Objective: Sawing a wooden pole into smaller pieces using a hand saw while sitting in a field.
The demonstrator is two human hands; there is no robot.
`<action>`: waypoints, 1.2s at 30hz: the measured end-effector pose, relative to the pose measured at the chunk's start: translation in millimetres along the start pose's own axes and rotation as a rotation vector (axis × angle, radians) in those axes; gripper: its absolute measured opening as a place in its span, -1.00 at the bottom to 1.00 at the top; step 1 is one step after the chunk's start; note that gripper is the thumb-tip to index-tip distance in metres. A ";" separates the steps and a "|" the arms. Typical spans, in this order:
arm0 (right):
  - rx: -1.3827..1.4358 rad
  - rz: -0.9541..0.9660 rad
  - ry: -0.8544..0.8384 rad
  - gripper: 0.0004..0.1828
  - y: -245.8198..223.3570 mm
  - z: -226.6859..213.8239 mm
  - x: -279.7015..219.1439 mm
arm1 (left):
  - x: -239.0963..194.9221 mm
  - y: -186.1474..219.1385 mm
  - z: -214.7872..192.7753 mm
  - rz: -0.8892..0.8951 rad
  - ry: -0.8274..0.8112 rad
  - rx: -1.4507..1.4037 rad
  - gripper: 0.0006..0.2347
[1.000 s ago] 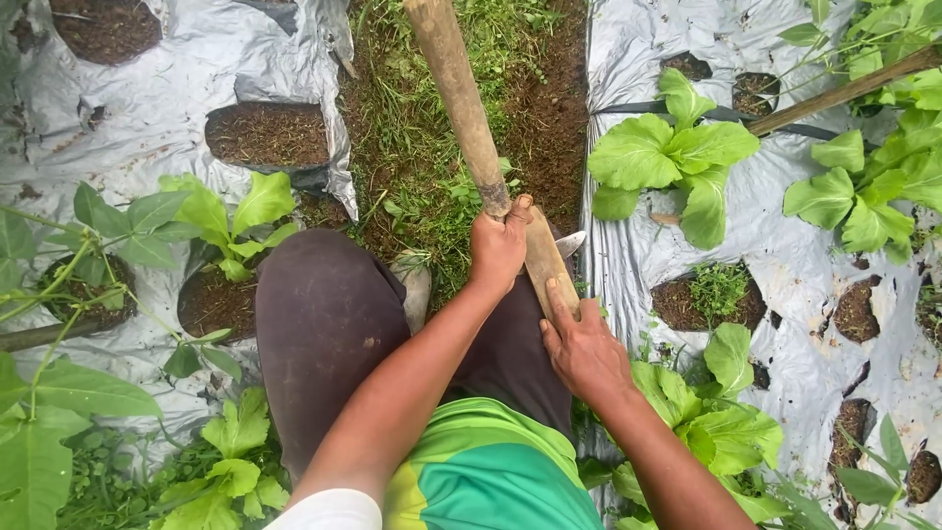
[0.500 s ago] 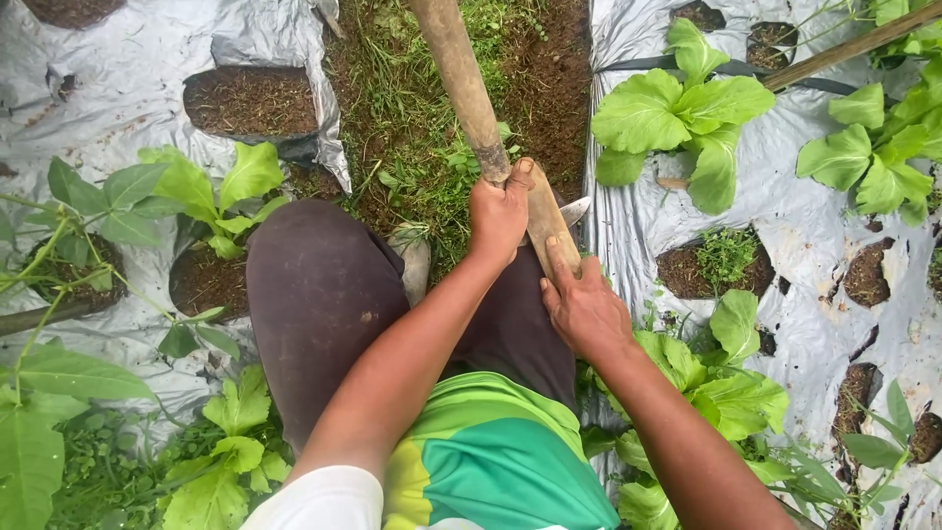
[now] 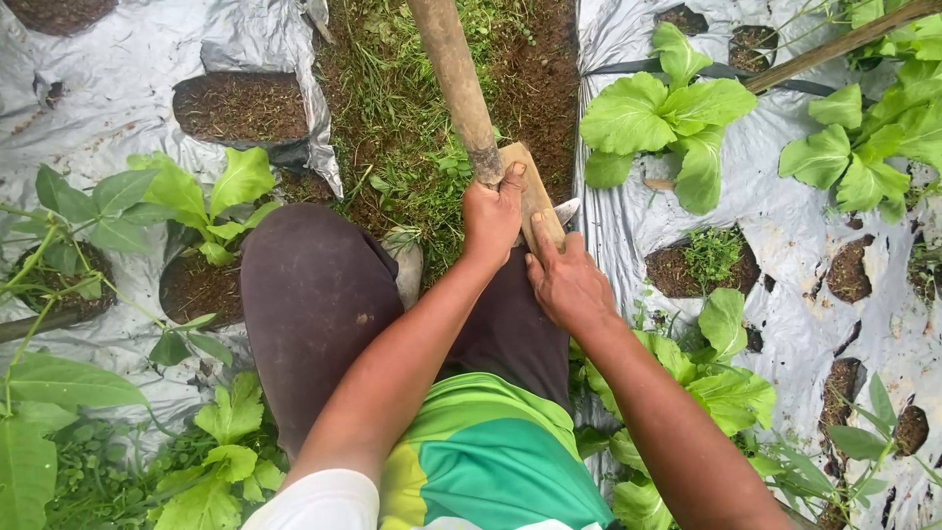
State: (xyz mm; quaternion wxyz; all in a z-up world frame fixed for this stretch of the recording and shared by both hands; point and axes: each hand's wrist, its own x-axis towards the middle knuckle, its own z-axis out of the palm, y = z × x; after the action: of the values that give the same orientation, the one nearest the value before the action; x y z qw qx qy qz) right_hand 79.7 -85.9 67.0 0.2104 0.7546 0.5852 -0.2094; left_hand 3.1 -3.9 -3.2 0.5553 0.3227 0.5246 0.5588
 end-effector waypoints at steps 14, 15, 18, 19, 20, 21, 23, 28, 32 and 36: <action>0.020 -0.006 0.039 -0.38 -5.6 -7.2 5.6 | 3.6 4.8 -2.2 0.003 0.007 0.019 -0.75; 0.018 0.002 0.019 -0.39 -6.2 -9.2 2.1 | 4.2 7.3 -2.0 -0.006 0.014 0.010 -0.75; 0.006 0.016 -0.026 -0.39 -4.0 -8.5 -19.6 | 10.6 12.0 -1.5 -0.011 0.026 -0.012 -0.75; 0.003 0.035 -0.073 -0.37 -0.8 -3.2 -34.5 | 6.2 10.6 -2.8 -0.031 0.020 -0.013 -0.74; 0.000 0.034 -0.079 -0.37 1.9 1.1 -32.4 | 3.7 10.7 -4.8 -0.037 0.025 -0.012 -0.74; -0.004 0.026 -0.063 -0.36 4.1 3.9 -27.1 | 5.5 12.2 -4.4 -0.045 0.024 -0.011 -0.74; -0.006 0.030 -0.048 -0.35 4.8 4.9 -11.1 | 6.2 7.7 -2.4 -0.058 0.013 -0.009 -0.75; 0.049 -0.003 0.017 -0.39 -4.3 -8.7 1.6 | 8.2 -1.4 -3.4 -0.026 0.031 0.037 -0.76; -0.029 0.027 -0.089 -0.34 7.4 11.1 -26.1 | 4.7 4.5 -6.8 -0.043 0.036 0.012 -0.75; 0.016 0.031 -0.026 -0.36 1.6 7.7 -1.8 | 2.7 0.1 -4.3 -0.012 0.011 -0.007 -0.76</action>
State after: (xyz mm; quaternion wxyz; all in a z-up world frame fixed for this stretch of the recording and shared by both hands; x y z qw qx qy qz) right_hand 80.3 -92.0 61.8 0.2151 0.7624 0.5690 -0.2206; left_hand -1.5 -2.2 -4.8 0.5570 0.3146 0.5276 0.5590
